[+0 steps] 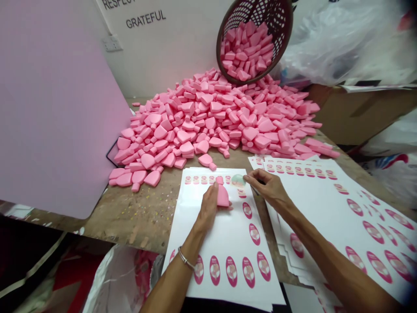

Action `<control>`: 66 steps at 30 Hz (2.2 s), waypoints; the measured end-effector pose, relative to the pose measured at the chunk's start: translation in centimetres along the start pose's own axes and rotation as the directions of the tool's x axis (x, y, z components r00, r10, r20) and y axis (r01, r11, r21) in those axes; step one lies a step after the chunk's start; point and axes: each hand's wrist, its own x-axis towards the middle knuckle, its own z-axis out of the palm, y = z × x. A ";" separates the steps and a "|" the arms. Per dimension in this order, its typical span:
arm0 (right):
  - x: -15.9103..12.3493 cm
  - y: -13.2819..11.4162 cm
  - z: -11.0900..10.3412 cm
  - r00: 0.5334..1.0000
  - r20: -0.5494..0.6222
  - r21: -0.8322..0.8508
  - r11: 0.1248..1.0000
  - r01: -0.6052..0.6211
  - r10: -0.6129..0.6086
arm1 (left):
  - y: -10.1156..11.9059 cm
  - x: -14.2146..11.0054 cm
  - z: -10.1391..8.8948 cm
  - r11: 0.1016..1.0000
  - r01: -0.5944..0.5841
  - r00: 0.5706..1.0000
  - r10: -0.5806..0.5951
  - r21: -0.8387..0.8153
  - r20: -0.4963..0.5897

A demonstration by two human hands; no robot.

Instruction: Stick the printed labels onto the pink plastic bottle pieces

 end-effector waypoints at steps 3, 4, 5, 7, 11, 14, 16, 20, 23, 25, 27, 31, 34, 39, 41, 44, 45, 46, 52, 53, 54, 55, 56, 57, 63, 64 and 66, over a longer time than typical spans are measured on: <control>-1.6 -2.5 0.2 0.996 0.086 0.008 1.000 -0.022 0.021 | 1.0 -1.7 0.0 0.976 0.080 0.996 -0.071 -0.201 0.055; -2.1 -3.2 0.5 0.992 0.123 0.022 0.999 -0.025 0.022 | 1.3 -2.4 0.0 0.966 0.094 0.994 -0.079 -0.242 0.071; -2.6 -3.8 0.9 0.989 0.149 0.042 0.999 -0.027 0.020 | 1.6 -3.0 0.0 0.960 0.095 0.994 -0.076 -0.262 0.082; -3.3 -4.7 1.5 0.983 0.182 0.082 0.996 -0.032 0.017 | 2.0 -4.0 -0.1 0.954 0.096 0.993 -0.072 -0.285 0.094; -4.1 -5.6 2.2 0.980 0.197 0.085 0.996 -0.041 0.024 | 2.6 -5.0 -0.4 0.948 0.105 0.991 -0.074 -0.300 0.112; -4.4 -5.9 2.3 0.984 0.180 0.055 0.998 -0.024 0.014 | 2.7 -5.2 -0.5 0.946 0.106 0.990 -0.072 -0.307 0.119; -4.6 -6.1 2.4 0.986 0.168 0.049 0.999 -0.014 0.005 | 2.8 -5.3 -0.5 0.944 0.109 0.990 -0.075 -0.312 0.119; -4.8 -6.2 2.6 0.988 0.153 0.050 0.999 -0.012 0.005 | 2.9 -5.6 -0.4 0.942 0.115 0.990 -0.083 -0.317 0.111; -4.8 -6.2 2.8 0.990 0.142 0.058 0.998 -0.013 0.005 | 3.0 -5.7 -0.5 0.942 0.113 0.990 -0.080 -0.317 0.113; -4.8 -6.2 2.9 0.991 0.134 0.062 0.998 -0.008 0.000 | 3.0 -5.7 -0.6 0.942 0.112 0.990 -0.077 -0.315 0.121; -4.8 -6.2 2.9 0.992 0.126 0.060 0.998 0.003 -0.011 | 3.0 -5.6 -0.6 0.943 0.108 0.989 -0.071 -0.313 0.127; -4.7 -6.5 2.9 0.993 0.114 0.056 0.998 0.021 -0.027 | 3.0 -5.5 -0.6 0.942 0.109 0.988 -0.066 -0.316 0.142; -4.8 -6.6 2.9 0.993 0.111 0.059 0.998 0.018 -0.025 | 3.2 -5.5 -0.6 0.947 0.107 0.982 -0.053 -0.302 0.183; -4.7 -6.6 2.5 0.980 0.135 -0.055 0.986 0.157 -0.148 | 3.8 -6.0 -1.0 0.977 0.029 0.965 0.028 -0.211 0.259; -4.6 -6.5 2.0 0.948 0.156 -0.249 0.918 0.308 -0.276 | 4.0 -6.2 -1.0 0.977 0.034 0.962 0.025 -0.209 0.273; -4.3 -6.4 1.3 0.924 0.065 -0.552 0.757 0.349 -0.378 | 4.2 -6.5 -0.9 0.975 0.057 0.945 0.017 -0.215 0.328; -4.2 -6.4 1.2 0.929 0.020 -0.565 0.763 0.315 -0.369 | 4.2 -6.6 -0.9 0.975 0.065 0.938 0.013 -0.213 0.347; -4.1 -6.4 1.1 0.943 -0.004 -0.516 0.809 0.283 -0.332 | 4.3 -6.8 -0.8 0.975 0.071 0.933 0.009 -0.209 0.359; -3.6 -6.6 2.5 0.992 0.121 -0.020 1.000 -0.021 0.024 | 4.2 -7.4 -0.9 0.985 0.057 0.935 0.004 -0.161 0.355; -3.5 -6.5 2.6 0.994 0.092 0.007 0.998 -0.067 0.066 | 4.2 -7.5 -1.0 0.984 0.052 0.938 0.010 -0.170 0.348; -3.6 -6.5 2.8 0.992 0.068 0.030 0.993 -0.113 0.111 | 4.1 -7.5 -1.1 0.982 0.048 0.940 0.019 -0.185 0.341; -3.7 -6.4 2.9 0.986 0.061 0.050 0.986 -0.159 0.156 | 4.1 -7.6 -1.1 0.978 0.045 0.941 0.027 -0.206 0.336; -4.0 -6.3 3.0 0.977 0.081 0.071 0.977 -0.201 0.195 | 4.0 -7.6 -1.2 0.973 0.040 0.942 0.039 -0.227 0.333; -4.3 -6.2 3.1 0.967 0.127 0.094 0.968 -0.234 0.221 | 4.0 -7.5 -1.2 0.969 0.031 0.945 0.052 -0.245 0.324; -5.6 -4.6 2.1 0.925 0.319 0.123 0.958 -0.257 0.207 | 3.2 -7.3 -1.0 0.966 0.025 0.971 0.037 -0.256 0.238; -5.2 -4.1 1.6 0.924 0.325 0.104 0.963 -0.248 0.203 | 3.2 -7.4 -1.2 0.968 0.030 0.972 0.029 -0.247 0.233; -3.8 -2.9 0.7 0.929 0.318 0.056 0.975 -0.217 0.189 | 3.3 -7.9 -2.4 0.982 0.021 0.981 0.017 -0.190 0.195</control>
